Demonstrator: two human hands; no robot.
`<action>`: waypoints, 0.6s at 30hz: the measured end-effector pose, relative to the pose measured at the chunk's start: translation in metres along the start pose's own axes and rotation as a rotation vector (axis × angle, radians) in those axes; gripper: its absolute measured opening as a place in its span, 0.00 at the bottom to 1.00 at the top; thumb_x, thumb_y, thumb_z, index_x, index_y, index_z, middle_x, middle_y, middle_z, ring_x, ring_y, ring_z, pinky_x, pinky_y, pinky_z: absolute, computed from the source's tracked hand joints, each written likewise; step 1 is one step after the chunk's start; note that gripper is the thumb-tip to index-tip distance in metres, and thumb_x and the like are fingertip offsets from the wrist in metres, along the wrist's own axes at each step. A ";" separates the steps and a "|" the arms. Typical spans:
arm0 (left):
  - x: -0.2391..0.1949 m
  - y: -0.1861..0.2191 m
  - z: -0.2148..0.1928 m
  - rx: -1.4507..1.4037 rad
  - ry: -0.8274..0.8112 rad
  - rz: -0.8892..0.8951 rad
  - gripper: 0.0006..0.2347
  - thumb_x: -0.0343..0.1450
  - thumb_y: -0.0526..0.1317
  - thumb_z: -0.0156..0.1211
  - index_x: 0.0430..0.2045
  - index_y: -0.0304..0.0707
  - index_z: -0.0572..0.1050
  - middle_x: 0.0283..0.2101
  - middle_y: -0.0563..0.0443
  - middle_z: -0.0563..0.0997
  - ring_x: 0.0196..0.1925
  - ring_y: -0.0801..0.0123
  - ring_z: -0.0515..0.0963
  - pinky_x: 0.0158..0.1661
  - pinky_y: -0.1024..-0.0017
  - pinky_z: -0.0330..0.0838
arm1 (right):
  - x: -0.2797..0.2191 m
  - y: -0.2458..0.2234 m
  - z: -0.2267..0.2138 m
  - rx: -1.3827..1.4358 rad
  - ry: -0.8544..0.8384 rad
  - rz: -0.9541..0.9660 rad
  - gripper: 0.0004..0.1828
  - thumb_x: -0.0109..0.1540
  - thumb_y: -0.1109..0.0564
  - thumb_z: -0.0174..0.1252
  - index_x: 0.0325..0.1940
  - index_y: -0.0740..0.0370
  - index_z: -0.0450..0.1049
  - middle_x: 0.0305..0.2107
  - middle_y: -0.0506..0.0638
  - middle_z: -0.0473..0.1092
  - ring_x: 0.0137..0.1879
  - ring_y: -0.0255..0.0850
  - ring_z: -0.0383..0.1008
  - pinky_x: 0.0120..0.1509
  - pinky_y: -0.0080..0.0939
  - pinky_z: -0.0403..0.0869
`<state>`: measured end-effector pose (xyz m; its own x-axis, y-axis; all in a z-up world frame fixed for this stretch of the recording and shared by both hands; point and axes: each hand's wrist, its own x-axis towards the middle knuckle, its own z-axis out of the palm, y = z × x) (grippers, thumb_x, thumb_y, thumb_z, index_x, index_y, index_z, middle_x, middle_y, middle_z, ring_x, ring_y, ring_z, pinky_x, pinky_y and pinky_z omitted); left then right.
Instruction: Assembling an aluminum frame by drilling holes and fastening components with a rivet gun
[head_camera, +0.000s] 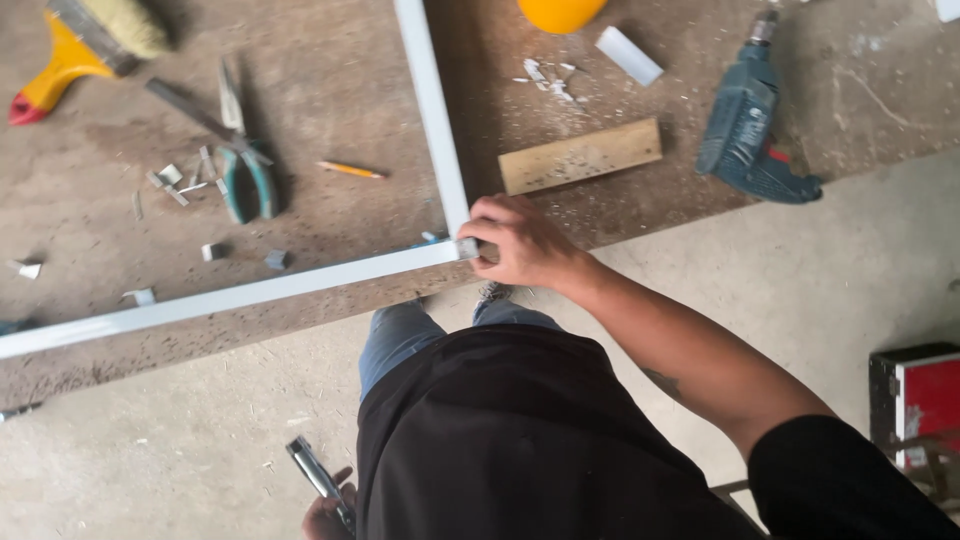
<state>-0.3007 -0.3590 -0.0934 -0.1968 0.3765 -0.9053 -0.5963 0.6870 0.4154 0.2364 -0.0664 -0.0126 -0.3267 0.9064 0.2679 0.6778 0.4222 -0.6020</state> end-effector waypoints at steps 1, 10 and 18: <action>0.022 0.013 0.033 -0.014 0.029 0.010 0.24 0.54 0.40 0.48 0.42 0.22 0.74 0.16 0.53 0.60 0.15 0.67 0.61 0.17 0.70 0.55 | 0.006 -0.006 -0.007 -0.008 0.030 -0.048 0.16 0.52 0.63 0.68 0.43 0.57 0.77 0.36 0.47 0.68 0.40 0.42 0.70 0.47 0.44 0.72; 0.110 0.083 -0.005 0.222 -0.037 -0.192 0.29 0.49 0.39 0.46 0.46 0.23 0.74 0.16 0.53 0.61 0.18 0.65 0.61 0.19 0.68 0.49 | 0.011 -0.008 0.010 0.048 -0.060 -0.021 0.19 0.54 0.65 0.71 0.48 0.66 0.77 0.38 0.53 0.70 0.41 0.41 0.69 0.47 0.35 0.74; 0.148 0.142 -0.024 0.260 -0.049 -0.336 0.28 0.50 0.37 0.46 0.45 0.27 0.74 0.17 0.56 0.61 0.18 0.71 0.60 0.18 0.71 0.49 | -0.001 -0.018 0.000 -0.196 -0.310 0.351 0.20 0.56 0.60 0.66 0.52 0.63 0.76 0.44 0.55 0.70 0.47 0.47 0.72 0.51 0.46 0.76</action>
<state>-0.4331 -0.2201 -0.1701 0.0160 0.1293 -0.9915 -0.4035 0.9081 0.1119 0.2250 -0.0747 -0.0019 -0.2170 0.9595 -0.1795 0.8831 0.1146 -0.4550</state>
